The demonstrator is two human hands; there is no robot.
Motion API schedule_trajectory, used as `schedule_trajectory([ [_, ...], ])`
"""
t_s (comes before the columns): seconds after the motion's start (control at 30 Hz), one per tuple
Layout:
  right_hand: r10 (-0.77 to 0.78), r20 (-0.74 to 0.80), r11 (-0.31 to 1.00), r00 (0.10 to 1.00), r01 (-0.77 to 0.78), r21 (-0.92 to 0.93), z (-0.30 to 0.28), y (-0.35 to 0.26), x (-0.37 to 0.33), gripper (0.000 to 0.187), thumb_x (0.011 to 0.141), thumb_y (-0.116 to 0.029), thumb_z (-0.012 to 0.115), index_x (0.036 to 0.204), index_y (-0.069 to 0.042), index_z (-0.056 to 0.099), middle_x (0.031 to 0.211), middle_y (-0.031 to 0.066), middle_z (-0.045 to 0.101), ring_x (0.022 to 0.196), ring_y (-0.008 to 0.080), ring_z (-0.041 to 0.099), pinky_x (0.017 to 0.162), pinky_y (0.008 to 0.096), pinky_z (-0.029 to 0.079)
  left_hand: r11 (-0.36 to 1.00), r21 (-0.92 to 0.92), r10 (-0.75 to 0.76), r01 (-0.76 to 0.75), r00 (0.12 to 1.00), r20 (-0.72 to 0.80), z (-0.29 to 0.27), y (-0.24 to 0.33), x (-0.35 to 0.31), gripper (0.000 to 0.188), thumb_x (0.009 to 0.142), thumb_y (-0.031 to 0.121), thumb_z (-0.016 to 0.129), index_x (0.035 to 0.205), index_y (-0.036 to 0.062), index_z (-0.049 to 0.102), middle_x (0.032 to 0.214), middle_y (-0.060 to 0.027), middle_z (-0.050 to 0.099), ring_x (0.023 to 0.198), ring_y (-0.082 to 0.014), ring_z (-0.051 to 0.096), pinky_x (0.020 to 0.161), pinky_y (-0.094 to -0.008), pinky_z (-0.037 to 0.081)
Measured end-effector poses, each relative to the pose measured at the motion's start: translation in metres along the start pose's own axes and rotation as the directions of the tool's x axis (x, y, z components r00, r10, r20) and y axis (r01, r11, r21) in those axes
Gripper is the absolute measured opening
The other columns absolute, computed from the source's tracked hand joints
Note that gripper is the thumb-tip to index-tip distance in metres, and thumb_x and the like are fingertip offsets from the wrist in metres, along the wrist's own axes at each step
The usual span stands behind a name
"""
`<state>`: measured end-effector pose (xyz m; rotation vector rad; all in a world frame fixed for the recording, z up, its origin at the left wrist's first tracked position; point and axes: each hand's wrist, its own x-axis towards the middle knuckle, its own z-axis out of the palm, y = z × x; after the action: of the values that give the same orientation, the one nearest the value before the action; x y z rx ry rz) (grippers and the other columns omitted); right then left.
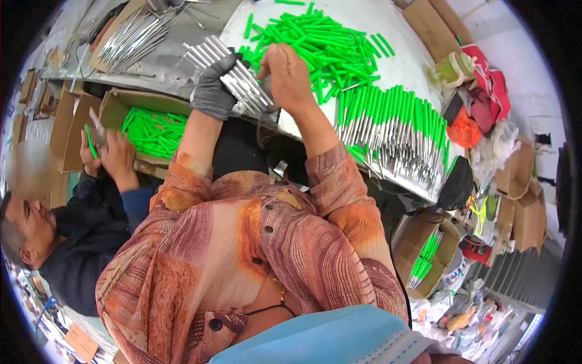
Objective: Manually assembling green plastic parts at a factory workstation.
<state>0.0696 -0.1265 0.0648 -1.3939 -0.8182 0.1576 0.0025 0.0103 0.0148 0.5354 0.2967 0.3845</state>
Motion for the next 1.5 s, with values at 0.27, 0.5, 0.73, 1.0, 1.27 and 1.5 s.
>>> schedule_trajectory([
  [0.27, -0.070, 0.007, 0.929, 0.998, 0.067, -0.364, -0.021, 0.002, -0.009, 0.038, 0.090, -0.033, 0.048, 0.116, -0.005, 0.046, 0.088, 0.0087, 0.063, 0.071, 0.0183, 0.056, 0.070, 0.0301, 0.043, 0.999, -0.019, -0.027, 0.028, 0.998, 0.065, -0.016, -0.003, 0.014, 0.026, 0.072, 0.010, 0.068, 0.096, 0.0062, 0.058, 0.085, -0.0070, 0.061, 0.079, -0.0222, 0.059, 0.074, -0.0362, 0.051],
  [0.5, -0.203, -0.581, 0.240, 0.788, -0.535, -0.810, -0.264, -0.010, -0.017, 0.043, 0.082, -0.034, 0.053, 0.108, 0.000, 0.052, 0.107, 0.0232, 0.054, 0.096, 0.0417, 0.052, 0.082, 0.0467, 0.042, 0.997, 0.076, -0.033, 0.033, 0.999, -0.002, -0.008, -0.001, 0.007, 0.033, 0.068, 0.008, 0.071, 0.097, 0.0065, 0.056, 0.086, -0.0076, 0.059, 0.079, -0.0209, 0.058, 0.074, -0.0377, 0.051],
  [0.73, -0.083, -0.315, -0.061, 0.945, -0.321, -0.945, -0.253, 0.044, -0.048, 0.039, 0.076, -0.033, 0.061, 0.100, -0.002, 0.055, 0.094, 0.0192, 0.060, 0.091, 0.0415, 0.054, 0.078, 0.0443, 0.045, 0.973, 0.225, 0.065, -0.042, 0.993, -0.096, -0.011, 0.004, -0.001, 0.038, 0.066, 0.010, 0.074, 0.098, -0.0038, 0.058, 0.092, -0.0109, 0.059, 0.084, -0.0232, 0.057, 0.080, -0.0333, 0.049],
  [1.0, 0.263, -0.181, 0.272, 0.948, -0.253, -0.928, -0.101, 0.111, -0.043, 0.013, 0.075, -0.014, 0.056, 0.085, -0.005, 0.054, 0.080, 0.0209, 0.060, 0.073, 0.0379, 0.059, 0.064, 0.0491, 0.046, 0.888, 0.366, 0.344, -0.279, 0.930, -0.126, 0.019, -0.002, -0.004, 0.034, 0.060, 0.002, 0.076, 0.090, 0.0020, 0.059, 0.082, -0.0063, 0.061, 0.069, -0.0185, 0.059, 0.064, -0.0305, 0.050],
  [1.27, -0.004, -0.217, 0.717, 0.976, -0.149, -0.681, -0.130, 0.060, -0.043, 0.028, 0.075, -0.009, 0.061, 0.101, -0.002, 0.056, 0.079, 0.0151, 0.062, 0.072, 0.0269, 0.062, 0.060, 0.0376, 0.049, 0.532, 0.724, 0.562, -0.438, 0.822, 0.085, 0.029, -0.005, -0.006, 0.030, 0.065, 0.010, 0.077, 0.090, 0.0041, 0.061, 0.083, -0.0036, 0.062, 0.072, -0.0132, 0.058, 0.066, -0.0280, 0.049],
  [1.5, 0.243, -0.323, 0.964, 0.915, -0.192, 0.182, -0.095, -0.034, -0.038, 0.027, 0.080, -0.003, 0.059, 0.104, 0.004, 0.049, 0.093, 0.0131, 0.057, 0.071, 0.0206, 0.063, 0.059, 0.0288, 0.054, 0.280, 0.784, 0.473, -0.554, 0.790, 0.389, 0.048, -0.015, -0.011, 0.036, 0.069, 0.011, 0.074, 0.100, 0.0023, 0.059, 0.085, -0.0041, 0.064, 0.074, -0.0102, 0.059, 0.066, -0.0273, 0.049],
])
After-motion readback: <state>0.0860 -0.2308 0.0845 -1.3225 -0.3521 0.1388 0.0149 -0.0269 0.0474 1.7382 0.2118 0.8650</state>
